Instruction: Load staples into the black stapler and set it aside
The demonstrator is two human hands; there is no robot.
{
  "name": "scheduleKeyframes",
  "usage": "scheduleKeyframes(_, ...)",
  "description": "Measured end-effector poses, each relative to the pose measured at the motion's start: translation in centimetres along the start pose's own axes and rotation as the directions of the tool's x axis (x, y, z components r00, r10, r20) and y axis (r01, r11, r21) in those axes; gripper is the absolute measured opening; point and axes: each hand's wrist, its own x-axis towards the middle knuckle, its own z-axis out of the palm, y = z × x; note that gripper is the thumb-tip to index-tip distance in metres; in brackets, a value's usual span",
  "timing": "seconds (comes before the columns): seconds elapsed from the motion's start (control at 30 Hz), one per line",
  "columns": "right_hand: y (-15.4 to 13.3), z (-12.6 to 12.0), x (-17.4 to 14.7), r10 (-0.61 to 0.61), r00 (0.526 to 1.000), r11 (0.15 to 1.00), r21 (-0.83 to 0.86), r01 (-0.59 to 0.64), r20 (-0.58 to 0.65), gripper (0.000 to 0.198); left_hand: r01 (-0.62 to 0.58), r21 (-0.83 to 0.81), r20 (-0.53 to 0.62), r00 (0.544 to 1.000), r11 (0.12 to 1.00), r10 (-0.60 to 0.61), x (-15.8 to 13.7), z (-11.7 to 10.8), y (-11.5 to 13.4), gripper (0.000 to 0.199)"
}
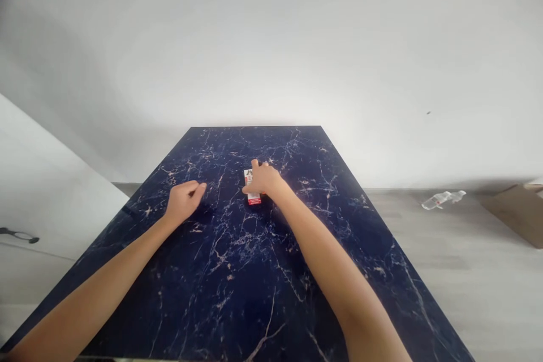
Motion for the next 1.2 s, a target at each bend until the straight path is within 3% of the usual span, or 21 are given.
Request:
scheduleKeyframes(0.1, -2.6, 0.5, 0.9, -0.01, 0.999, 1.0, 0.025, 0.011, -0.035, 0.098, 0.114, 0.007, -0.036, 0.993, 0.993, -0.114, 0.4, -0.7, -2.1, 0.053)
scheduleKeyframes(0.2, -4.5, 1.1, 1.2, -0.01, 0.998, 0.998, 0.062, 0.014, -0.068, 0.098, 0.112, 0.0, 0.009, 0.994, 0.994, -0.112, 0.6, -0.4, -2.0, 0.049)
scheduleKeyframes(0.33, -7.4, 2.0, 1.6, -0.077, 0.994, 0.983, 0.161, 0.088, -0.074, 0.095, 0.11, -0.095, 0.053, 0.993, 0.989, -0.105, 0.7, 0.1, -2.0, 0.027)
scheduleKeyframes(0.43, -10.7, 3.1, 2.4, -0.135, 0.986, 0.965, 0.214, 0.155, -0.102, 0.089, 0.162, -0.209, 0.057, 0.986, 0.964, -0.153, 0.9, 0.6, -3.1, 0.03)
scheduleKeyframes(0.5, -13.5, 4.1, 2.9, -0.151, 0.98, 0.956, 0.235, 0.178, -0.127, 0.083, 0.271, -0.299, 0.027, 0.961, 0.915, -0.276, 1.0, 0.6, -4.3, 0.032)
scheduleKeyframes(0.6, -17.4, 5.9, 3.5, -0.124, 0.971, 0.943, 0.279, 0.18, -0.205, 0.066, 0.447, -0.368, -0.051, 0.865, 0.815, -0.498, 1.2, 0.0, -6.6, 0.033)
scheduleKeyframes(0.67, -19.0, 7.1, 3.8, -0.11, 0.954, 0.924, 0.325, 0.201, -0.279, 0.06, 0.489, -0.349, -0.079, 0.835, 0.8, -0.545, 1.3, -0.8, -8.1, 0.031)
scheduleKeyframes(0.83, -18.8, 8.8, 4.8, -0.077, 0.948, 0.754, 0.604, 0.259, -0.31, 0.051, 0.504, -0.289, -0.079, 0.835, 0.814, -0.545, 1.6, -2.0, -10.1, 0.024)
scheduleKeyframes(0.93, -17.8, 8.9, 5.5, -0.087, 0.944, 0.664, 0.687, 0.294, -0.319, 0.048, 0.391, -0.34, -0.022, 0.906, 0.855, -0.423, 1.7, -2.0, -9.8, 0.029)
scheduleKeyframes(1.03, -17.5, 8.7, 5.9, -0.117, 0.935, 0.679, 0.66, 0.322, -0.336, 0.045, 0.293, -0.461, 0.187, 0.955, 0.837, -0.232, 1.7, -2.5, -9.2, 0.045)
scheduleKeyframes(1.13, -17.2, 8.5, 6.2, -0.111, 0.929, 0.736, 0.599, 0.316, -0.353, 0.04, 0.339, -0.525, 0.41, 0.904, 0.78, -0.117, 1.6, -3.9, -9.3, 0.064)
scheduleKeyframes(1.2, -16.8, 8.4, 6.5, -0.105, 0.926, 0.775, 0.554, 0.305, -0.363, 0.043, 0.359, -0.522, 0.499, 0.864, 0.774, -0.064, 1.5, -5.0, -9.5, 0.072)
